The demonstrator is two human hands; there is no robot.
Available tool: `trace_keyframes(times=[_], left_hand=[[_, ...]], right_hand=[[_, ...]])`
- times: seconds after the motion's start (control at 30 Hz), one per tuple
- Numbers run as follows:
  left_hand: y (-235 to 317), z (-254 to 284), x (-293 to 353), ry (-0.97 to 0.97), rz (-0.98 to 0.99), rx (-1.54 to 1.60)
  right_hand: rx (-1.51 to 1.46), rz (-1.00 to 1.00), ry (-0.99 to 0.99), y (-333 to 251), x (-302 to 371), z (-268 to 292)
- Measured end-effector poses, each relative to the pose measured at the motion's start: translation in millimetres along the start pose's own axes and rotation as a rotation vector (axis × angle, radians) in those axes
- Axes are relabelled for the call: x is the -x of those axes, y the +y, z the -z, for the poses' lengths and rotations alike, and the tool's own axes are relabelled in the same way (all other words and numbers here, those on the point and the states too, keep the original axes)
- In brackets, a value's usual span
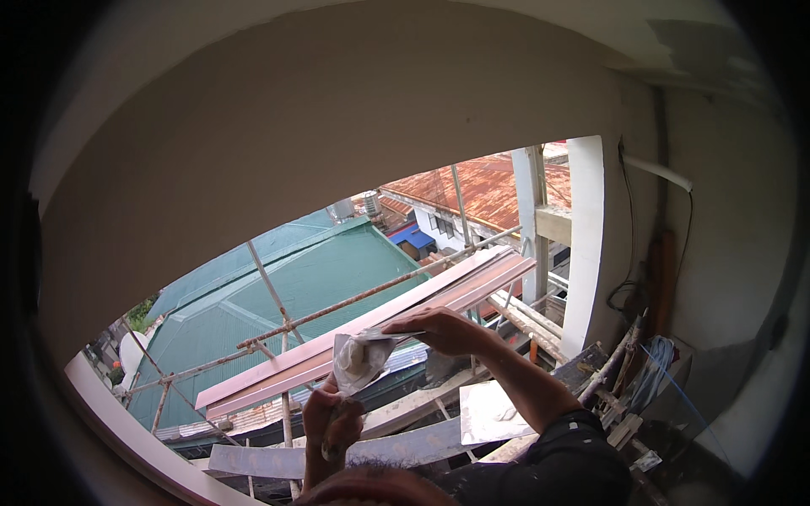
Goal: The person applies plaster to a ceiling using a hawk and trowel while standing on scaffolding. They repeatedly scoop plaster from the hawk and spread it onto the ceiling surface, smoothing it with the trowel.
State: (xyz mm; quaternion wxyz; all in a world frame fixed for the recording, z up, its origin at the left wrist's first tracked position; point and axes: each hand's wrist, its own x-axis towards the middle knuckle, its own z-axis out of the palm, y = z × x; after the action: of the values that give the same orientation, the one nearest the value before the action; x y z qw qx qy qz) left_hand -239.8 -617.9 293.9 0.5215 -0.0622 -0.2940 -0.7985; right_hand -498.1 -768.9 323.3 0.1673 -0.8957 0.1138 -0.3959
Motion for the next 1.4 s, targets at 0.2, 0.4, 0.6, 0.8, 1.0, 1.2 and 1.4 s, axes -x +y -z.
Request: trace_keyframes(times=[0.2, 0.4, 0.6, 0.8, 1.0, 1.2, 1.4], left_hand=[[7, -57, -54, 0.026, -0.175, -0.199], [-3, -52, -81, 0.146, -0.059, -0.16], [-1, -34, -66, 0.073, -0.06, -0.184], [-6, -56, -56, 0.235, -0.16, -0.291], [6, -50, -38, 0.23, -0.136, -0.3], [21, -44, -6, 0.266, -0.169, -0.297], [46, -24, 31, 0.088, -0.203, -0.233]], right_hand=[[0.291, -0.253, 0.958, 39, -27, 141], [0.203, 0.442, 1.557, -35, -137, 282], [0.223, 0.561, 1.753, -43, -197, 317], [0.441, 0.612, 1.77, -46, -236, 313], [0.082, 0.495, 1.569, -92, -260, 243], [0.091, 0.515, 1.551, -122, -290, 188], [0.206, 0.548, 1.603, -144, -326, 143]])
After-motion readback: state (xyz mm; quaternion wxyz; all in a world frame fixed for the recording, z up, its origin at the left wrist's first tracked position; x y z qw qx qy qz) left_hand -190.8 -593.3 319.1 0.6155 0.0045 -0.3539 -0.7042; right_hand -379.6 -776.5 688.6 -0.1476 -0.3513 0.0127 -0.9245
